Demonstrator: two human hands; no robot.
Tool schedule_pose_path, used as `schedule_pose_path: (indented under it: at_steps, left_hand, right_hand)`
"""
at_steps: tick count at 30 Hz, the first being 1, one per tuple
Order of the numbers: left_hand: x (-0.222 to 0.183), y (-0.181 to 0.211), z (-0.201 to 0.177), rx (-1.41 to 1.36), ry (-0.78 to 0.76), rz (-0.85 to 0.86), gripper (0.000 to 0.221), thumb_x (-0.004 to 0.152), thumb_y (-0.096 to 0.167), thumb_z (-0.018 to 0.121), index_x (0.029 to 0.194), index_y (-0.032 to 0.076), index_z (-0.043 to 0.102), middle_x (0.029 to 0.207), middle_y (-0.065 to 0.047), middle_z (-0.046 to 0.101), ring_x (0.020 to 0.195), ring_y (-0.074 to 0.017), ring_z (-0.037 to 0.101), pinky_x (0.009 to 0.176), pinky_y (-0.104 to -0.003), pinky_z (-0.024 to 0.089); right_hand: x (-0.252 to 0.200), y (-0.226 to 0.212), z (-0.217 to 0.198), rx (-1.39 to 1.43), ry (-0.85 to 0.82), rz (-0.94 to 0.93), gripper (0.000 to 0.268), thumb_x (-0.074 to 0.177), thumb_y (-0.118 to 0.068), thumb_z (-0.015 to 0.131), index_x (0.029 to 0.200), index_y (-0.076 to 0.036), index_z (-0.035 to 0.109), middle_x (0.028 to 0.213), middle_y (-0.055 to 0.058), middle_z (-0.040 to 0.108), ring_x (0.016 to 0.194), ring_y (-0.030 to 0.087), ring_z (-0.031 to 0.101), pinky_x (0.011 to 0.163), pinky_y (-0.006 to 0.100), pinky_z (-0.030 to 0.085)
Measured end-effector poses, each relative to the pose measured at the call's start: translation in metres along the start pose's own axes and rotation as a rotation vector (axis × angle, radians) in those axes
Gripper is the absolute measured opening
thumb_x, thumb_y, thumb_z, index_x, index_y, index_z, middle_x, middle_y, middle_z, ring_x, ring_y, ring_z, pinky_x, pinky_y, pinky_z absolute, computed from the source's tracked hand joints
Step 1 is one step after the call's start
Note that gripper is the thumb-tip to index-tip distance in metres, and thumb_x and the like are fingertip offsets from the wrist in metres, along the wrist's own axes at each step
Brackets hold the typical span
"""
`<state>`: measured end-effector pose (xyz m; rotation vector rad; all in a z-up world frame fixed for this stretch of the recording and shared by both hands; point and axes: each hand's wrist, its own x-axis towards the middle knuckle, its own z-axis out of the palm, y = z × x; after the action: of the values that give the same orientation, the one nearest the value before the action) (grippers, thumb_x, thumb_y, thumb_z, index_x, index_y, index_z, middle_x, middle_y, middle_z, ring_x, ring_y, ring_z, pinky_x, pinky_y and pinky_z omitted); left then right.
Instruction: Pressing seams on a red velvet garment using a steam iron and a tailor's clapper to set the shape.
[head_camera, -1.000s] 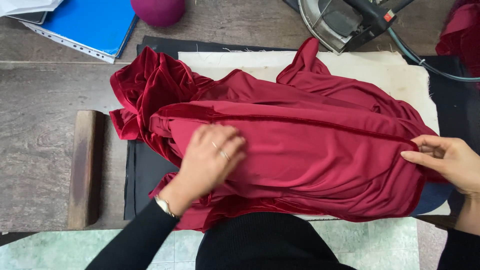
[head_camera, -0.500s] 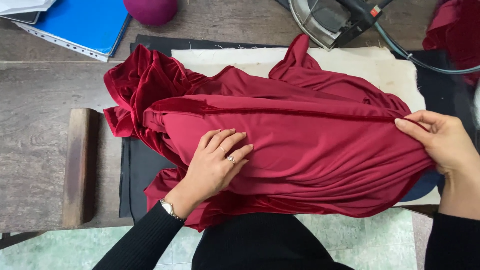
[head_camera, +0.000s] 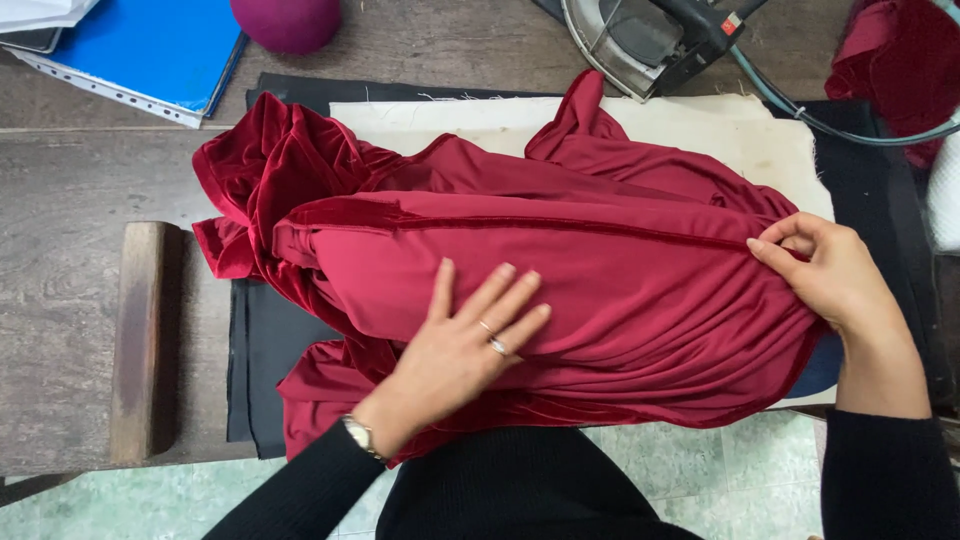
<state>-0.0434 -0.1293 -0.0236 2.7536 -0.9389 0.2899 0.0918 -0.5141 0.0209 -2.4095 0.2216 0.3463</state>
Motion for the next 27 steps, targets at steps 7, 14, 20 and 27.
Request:
schedule_pose_path:
  at_steps: [7, 14, 20, 27]
  left_hand:
    - [0.021, 0.033, 0.015, -0.042, 0.318, 0.154, 0.02, 0.095, 0.004, 0.051, 0.11, 0.007, 0.063, 0.114, -0.011, 0.059, 0.092, -0.0244, 0.055, 0.086, -0.04, 0.043]
    - [0.038, 0.037, 0.01, -0.124, 0.223, 0.144, 0.014, 0.092, 0.005, 0.049, 0.08, 0.01, 0.054, 0.08, -0.003, 0.046, 0.071, -0.0212, 0.044, 0.065, -0.033, 0.035]
    - [0.039, 0.038, 0.014, -0.225, 0.183, 0.099, 0.011, 0.095, 0.013, 0.053, 0.085, 0.011, 0.056, 0.086, -0.004, 0.05, 0.074, -0.0232, 0.046, 0.065, -0.037, 0.035]
    - [0.025, -0.006, -0.023, -0.434, 0.326, 0.018, 0.011, 0.097, 0.015, 0.054, 0.094, 0.005, 0.058, 0.083, -0.01, 0.058, 0.065, -0.0306, 0.052, 0.056, -0.044, 0.038]
  right_hand:
    - [0.009, 0.004, 0.003, 0.053, -0.042, 0.009, 0.018, 0.091, -0.021, 0.074, 0.088, -0.007, 0.063, 0.066, 0.003, 0.058, 0.062, 0.008, 0.043, 0.055, 0.024, 0.03]
    - [0.009, 0.002, -0.002, 0.117, -0.018, 0.022, 0.02, 0.09, -0.018, 0.076, 0.079, -0.008, 0.063, 0.064, 0.001, 0.055, 0.061, 0.008, 0.044, 0.055, 0.024, 0.033]
    - [0.016, 0.012, 0.003, 0.028, -0.032, -0.004, 0.022, 0.09, -0.021, 0.075, 0.08, -0.007, 0.062, 0.067, 0.002, 0.058, 0.063, 0.009, 0.043, 0.056, 0.024, 0.03]
    - [-0.009, -0.035, 0.028, -0.505, 0.322, -0.582, 0.017, 0.102, -0.013, 0.061, 0.11, 0.0, 0.067, 0.11, 0.018, 0.066, 0.103, 0.036, 0.059, 0.091, 0.045, 0.044]
